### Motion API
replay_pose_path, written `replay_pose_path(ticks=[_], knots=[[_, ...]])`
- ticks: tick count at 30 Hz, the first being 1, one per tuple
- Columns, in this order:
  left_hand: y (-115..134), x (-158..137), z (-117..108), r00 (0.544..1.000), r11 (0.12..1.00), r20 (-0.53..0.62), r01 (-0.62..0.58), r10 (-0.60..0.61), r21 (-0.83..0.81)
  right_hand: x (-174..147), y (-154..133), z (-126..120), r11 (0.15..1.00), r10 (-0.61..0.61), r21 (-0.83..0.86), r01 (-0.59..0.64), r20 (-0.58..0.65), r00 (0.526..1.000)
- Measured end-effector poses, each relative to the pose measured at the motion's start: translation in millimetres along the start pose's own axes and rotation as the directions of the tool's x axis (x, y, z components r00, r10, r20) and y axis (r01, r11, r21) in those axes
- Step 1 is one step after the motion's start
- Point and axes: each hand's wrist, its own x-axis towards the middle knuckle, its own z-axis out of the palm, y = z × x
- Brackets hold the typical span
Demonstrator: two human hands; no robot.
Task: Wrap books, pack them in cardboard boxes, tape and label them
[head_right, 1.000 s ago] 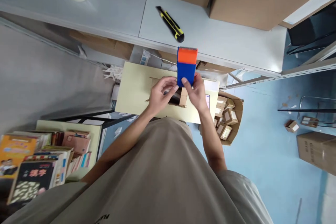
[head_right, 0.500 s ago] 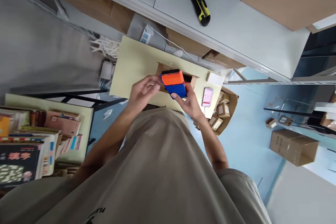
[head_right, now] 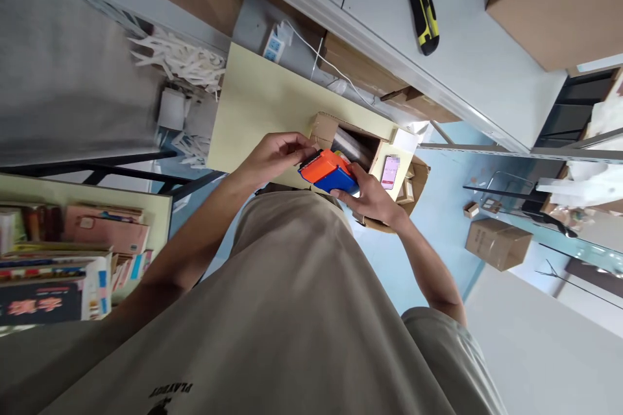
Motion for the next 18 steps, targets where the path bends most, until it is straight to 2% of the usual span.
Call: replay_pose_path(ticks=[5,9,13,16,18], knots=[[-21.3,-0.9,-8.4,0.999,0.999,-0.006,0.036,-0.036,-0.037,10.5,-12.0,2.8,0.985,0.135,-0.11,-0.134,0.006,0.991],[-40.1,-5.2,-2.3,0.989,0.993,-0.125,0.074,-0.084,-0.087,21.7,-26.1,-5.4,0.951,0.233,-0.212,-0.223,0.025,0.972],[-47.4,-5.6,-5.4,0.979,0.99,-0.19,0.049,-0.073,-0.131,22.8,-51.8,-40.4,0.928,0.246,-0.316,-0.199,0.115,0.962],[-55.4,10.6,-21.6,0.968,0.99,-0.249,-0.002,-0.033,-0.138,21.3,-75.9,-72.2,0.891,0.315,-0.392,-0.228,0.174,0.933],[-66.3,27.6,-32.9,0.959,0.99,-0.28,-0.001,-0.039,-0.142,25.3,-87.6,-84.2,0.868,0.352,-0.424,-0.258,0.159,0.922]])
